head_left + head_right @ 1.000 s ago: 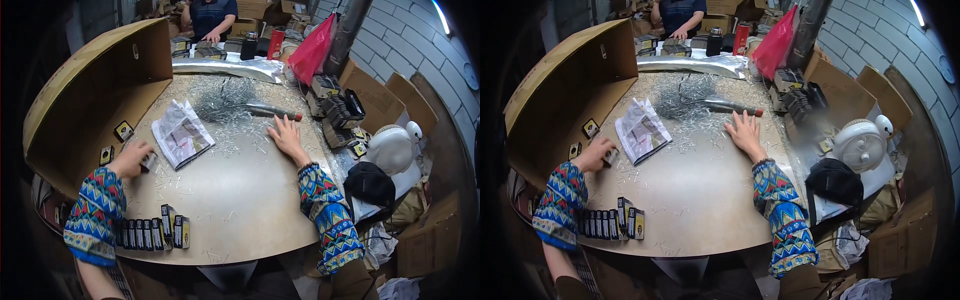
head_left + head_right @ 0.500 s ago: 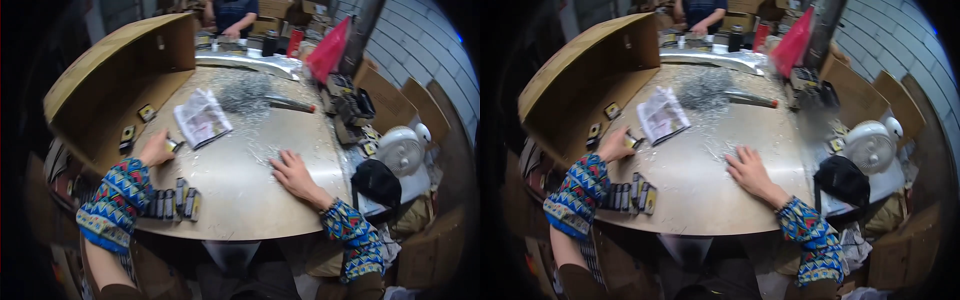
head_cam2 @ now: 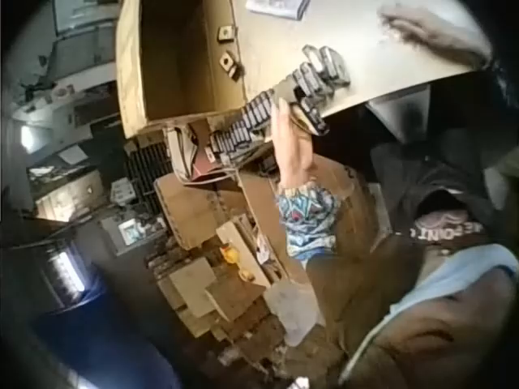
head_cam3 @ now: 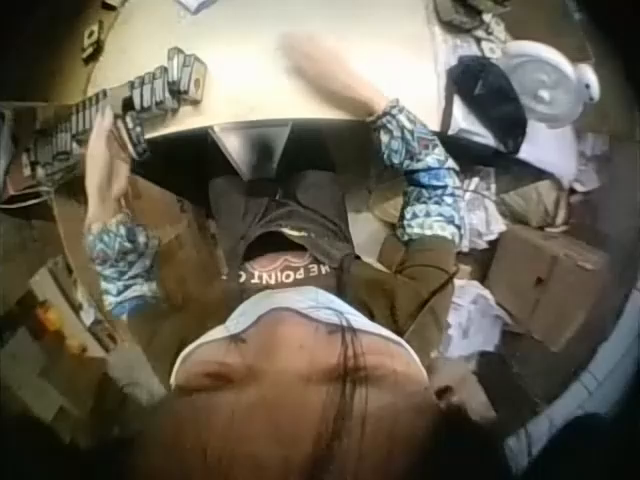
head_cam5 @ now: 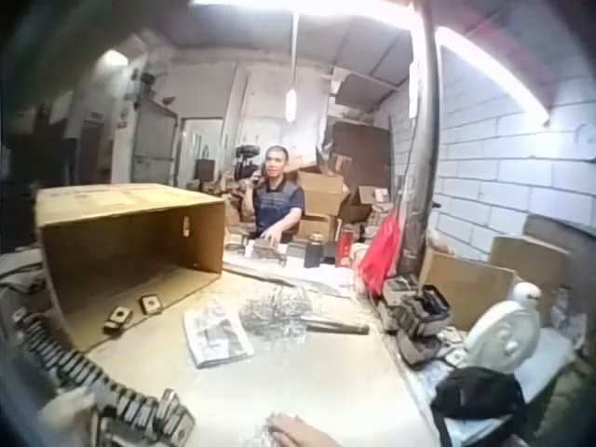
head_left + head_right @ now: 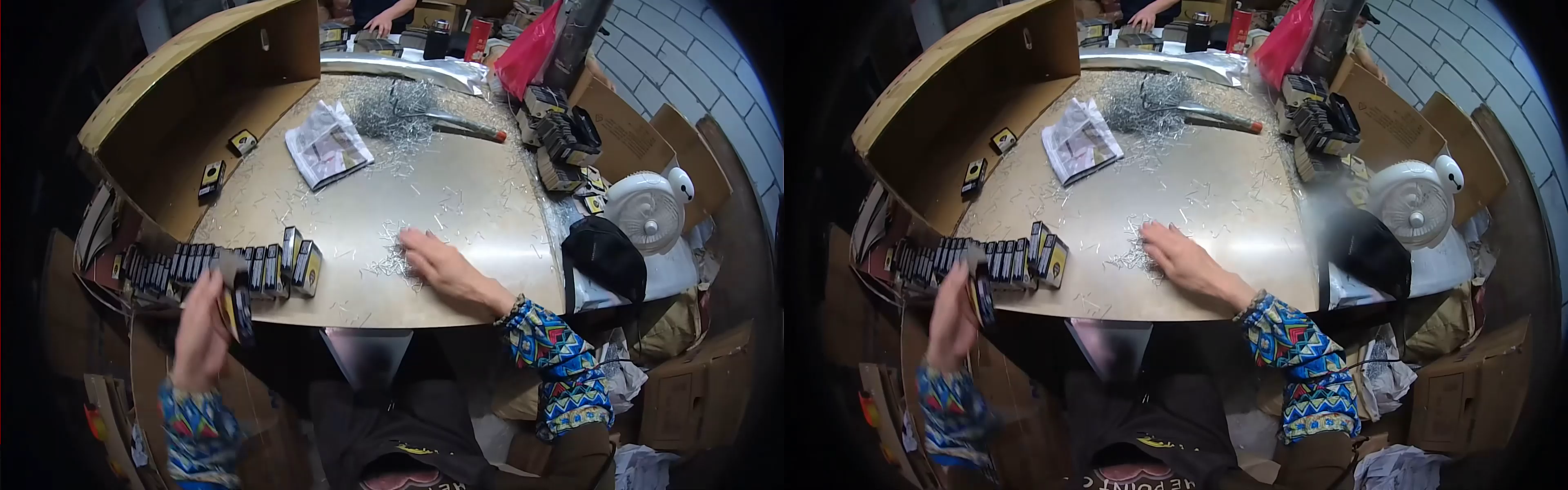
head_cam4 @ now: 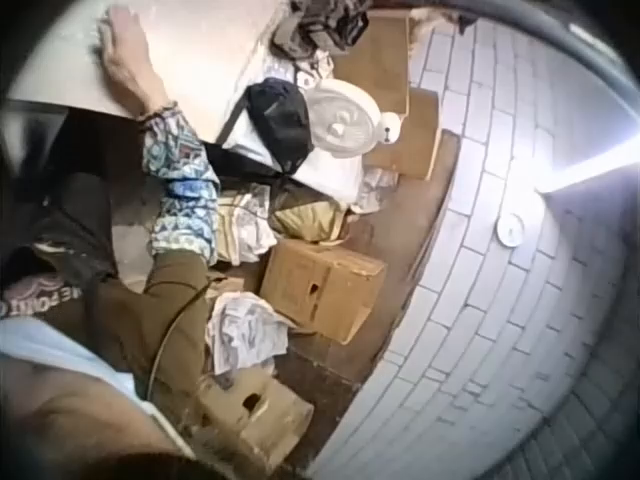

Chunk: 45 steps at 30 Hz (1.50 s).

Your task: Packaging small boxed items into larger cardboard containers on an assembly line.

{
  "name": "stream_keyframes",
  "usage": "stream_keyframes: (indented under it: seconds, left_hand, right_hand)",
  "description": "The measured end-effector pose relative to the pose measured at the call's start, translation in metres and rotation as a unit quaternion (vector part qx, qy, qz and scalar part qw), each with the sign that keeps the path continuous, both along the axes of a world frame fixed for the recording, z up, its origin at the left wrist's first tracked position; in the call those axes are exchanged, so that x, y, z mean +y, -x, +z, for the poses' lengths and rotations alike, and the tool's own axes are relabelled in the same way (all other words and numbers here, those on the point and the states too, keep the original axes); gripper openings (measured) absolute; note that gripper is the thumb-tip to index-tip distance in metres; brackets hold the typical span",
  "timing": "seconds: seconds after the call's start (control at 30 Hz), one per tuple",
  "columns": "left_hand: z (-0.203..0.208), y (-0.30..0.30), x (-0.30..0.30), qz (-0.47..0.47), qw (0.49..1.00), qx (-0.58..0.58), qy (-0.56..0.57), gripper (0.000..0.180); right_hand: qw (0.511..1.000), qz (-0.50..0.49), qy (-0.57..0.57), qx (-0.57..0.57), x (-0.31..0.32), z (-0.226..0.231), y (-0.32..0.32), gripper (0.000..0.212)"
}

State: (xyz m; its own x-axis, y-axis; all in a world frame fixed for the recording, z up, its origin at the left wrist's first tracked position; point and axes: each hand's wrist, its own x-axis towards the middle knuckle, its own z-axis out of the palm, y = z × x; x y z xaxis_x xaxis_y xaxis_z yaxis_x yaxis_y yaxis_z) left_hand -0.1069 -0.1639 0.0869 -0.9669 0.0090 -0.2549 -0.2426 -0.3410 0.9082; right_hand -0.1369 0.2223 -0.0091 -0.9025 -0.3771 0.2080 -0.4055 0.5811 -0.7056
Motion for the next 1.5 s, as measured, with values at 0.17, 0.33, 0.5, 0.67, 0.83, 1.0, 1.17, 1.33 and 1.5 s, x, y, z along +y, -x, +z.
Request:
stream_keyframes:
  seconds: [0.17, 0.33, 0.5, 0.67, 0.83, 1.0, 1.17, 1.33, 1.5]
  left_hand:
    - [-0.1, -0.097, 0.011, -0.035, 0.984, -0.16, -0.066, 0.026]
    - [-0.217, -0.157, 0.052, -0.121, 0.97, -0.208, 0.033, 0.027]
    - [-0.206, -0.17, 0.097, -0.106, 0.965, -0.231, -0.061, 0.022]
    - [-0.197, -0.177, 0.103, -0.047, 0.952, -0.259, -0.156, 0.021]
    - [-0.193, -0.181, 0.102, -0.04, 0.956, -0.258, -0.132, 0.026]
    - [-0.194, -0.188, 0.11, -0.08, 0.984, -0.156, -0.018, 0.041]
    - [-0.198, -0.193, 0.119, -0.158, 0.918, -0.001, 0.364, 0.067]
    - [-0.213, -0.206, 0.105, -0.119, 0.886, 0.116, 0.433, 0.068]
    - [-0.195, -0.213, 0.08, -0.154, 0.874, 0.142, 0.438, 0.081]
  right_hand:
    - [0.974, -0.116, -0.13, 0.146, -0.007, -0.007, 0.011, 0.05]
    - [0.972, -0.071, -0.179, 0.132, -0.084, -0.019, -0.013, 0.047]
    - [0.974, -0.066, -0.162, 0.144, -0.124, -0.019, -0.068, 0.047]
    - [0.979, -0.058, -0.164, 0.108, -0.129, 0.006, -0.115, 0.046]
    - [0.999, 0.035, 0.002, -0.004, -0.102, 0.047, -0.134, 0.043]
    - [0.996, 0.039, 0.027, -0.07, -0.092, 0.023, -0.137, 0.037]
    - [0.988, 0.042, -0.123, 0.083, -0.122, -0.033, -0.16, 0.041]
    - [0.976, 0.188, -0.091, -0.061, -0.111, -0.038, -0.188, 0.045]
    - [0.983, 0.096, 0.064, -0.141, -0.096, -0.022, -0.172, 0.028]
